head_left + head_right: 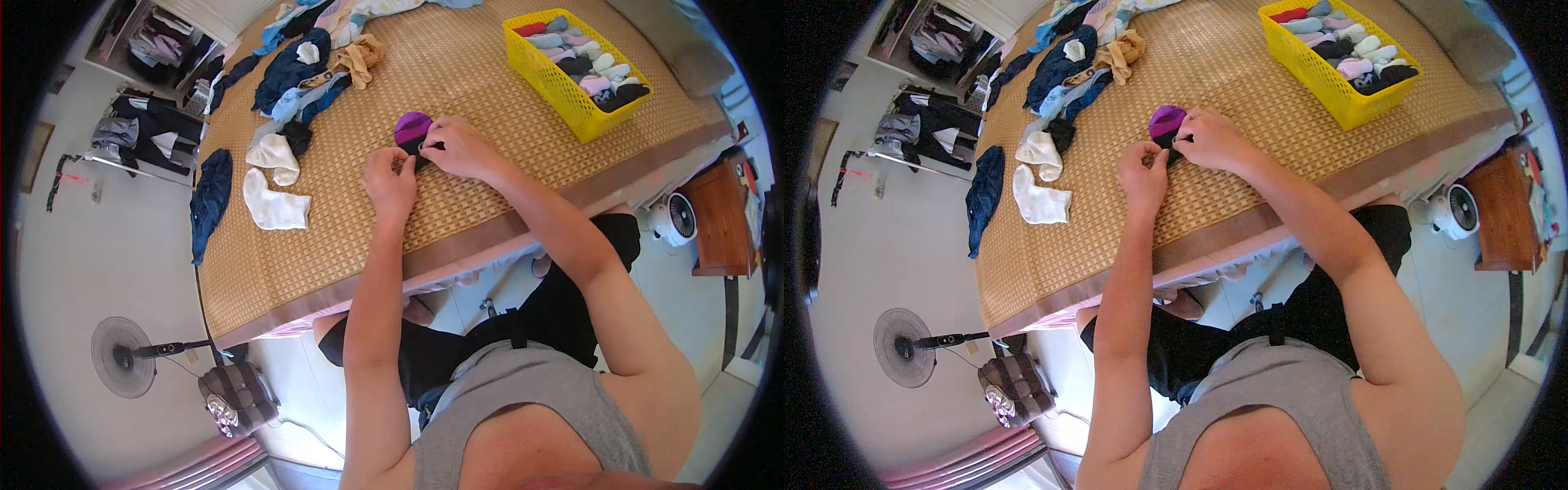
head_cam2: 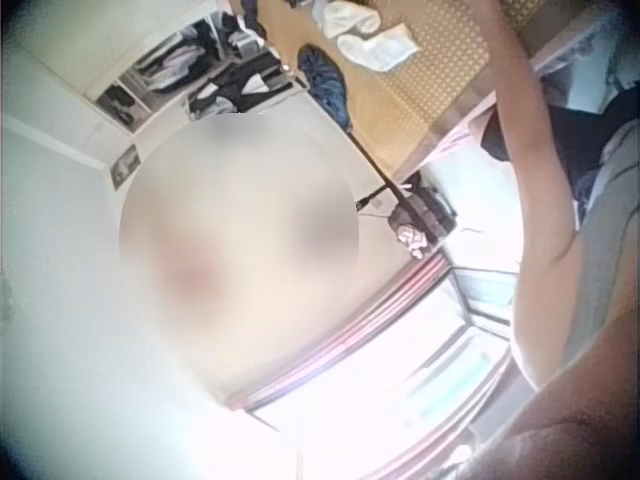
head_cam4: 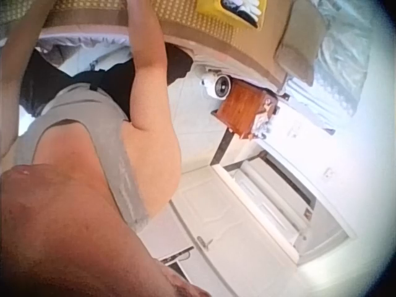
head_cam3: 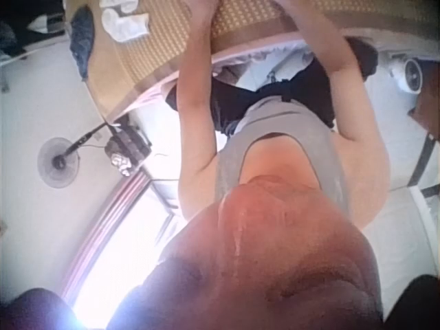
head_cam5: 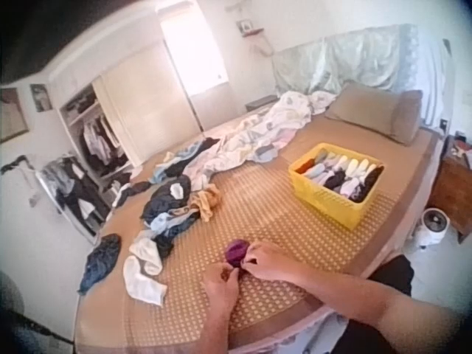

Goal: Sort and fold various pairs of socks on a bed and place them into a yellow organizer basket.

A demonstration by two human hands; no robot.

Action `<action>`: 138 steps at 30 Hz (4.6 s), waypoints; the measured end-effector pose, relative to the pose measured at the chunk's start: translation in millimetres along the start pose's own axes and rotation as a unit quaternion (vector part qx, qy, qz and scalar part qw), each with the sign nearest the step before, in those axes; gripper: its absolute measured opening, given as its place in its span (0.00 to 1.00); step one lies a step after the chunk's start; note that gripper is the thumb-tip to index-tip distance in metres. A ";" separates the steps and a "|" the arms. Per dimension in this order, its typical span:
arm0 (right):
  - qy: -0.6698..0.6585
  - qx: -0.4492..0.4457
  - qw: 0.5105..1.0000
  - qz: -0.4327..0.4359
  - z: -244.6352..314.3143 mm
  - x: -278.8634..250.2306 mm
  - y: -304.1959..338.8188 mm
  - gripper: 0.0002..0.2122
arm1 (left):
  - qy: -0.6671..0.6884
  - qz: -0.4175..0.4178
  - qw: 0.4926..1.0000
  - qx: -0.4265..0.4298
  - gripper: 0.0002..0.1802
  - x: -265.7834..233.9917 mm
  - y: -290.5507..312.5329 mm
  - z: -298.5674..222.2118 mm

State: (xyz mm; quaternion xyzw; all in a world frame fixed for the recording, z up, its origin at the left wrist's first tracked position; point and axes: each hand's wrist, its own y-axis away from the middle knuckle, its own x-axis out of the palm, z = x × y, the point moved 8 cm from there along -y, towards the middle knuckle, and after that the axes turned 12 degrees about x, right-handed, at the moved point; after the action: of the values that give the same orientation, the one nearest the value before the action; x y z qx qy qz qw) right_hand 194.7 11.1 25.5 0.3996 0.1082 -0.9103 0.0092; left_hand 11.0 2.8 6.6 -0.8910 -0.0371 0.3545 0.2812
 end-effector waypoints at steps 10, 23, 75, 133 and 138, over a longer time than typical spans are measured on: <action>-0.100 -0.029 0.990 -0.095 -11.0 -12.2 9.3 0.06 | -0.091 -0.009 0.983 0.160 0.13 -7.4 7.6 -38.9; -0.051 -0.033 0.996 -0.070 -6.4 -5.8 11.3 0.08 | -0.173 0.034 0.982 0.070 0.13 9.7 -2.3 -18.1; 0.098 -0.090 0.991 -0.034 4.0 -12.6 28.7 0.11 | -0.210 0.062 0.970 0.103 0.16 2.1 8.0 -40.3; 0.031 0.004 0.996 -0.078 -9.4 -14.2 25.0 0.11 | -0.054 -0.067 0.960 0.265 0.06 8.5 6.0 -79.6; 0.023 0.029 0.997 -0.065 -19.5 -11.7 20.9 0.11 | -0.011 -0.073 0.949 0.307 0.07 1.9 7.2 -87.5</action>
State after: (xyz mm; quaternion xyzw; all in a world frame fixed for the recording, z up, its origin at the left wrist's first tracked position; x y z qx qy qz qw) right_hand 218.9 -6.1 17.3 0.4129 0.1074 -0.9022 -0.0639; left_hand 68.6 -44.3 53.2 -0.7528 0.0057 0.3371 0.5654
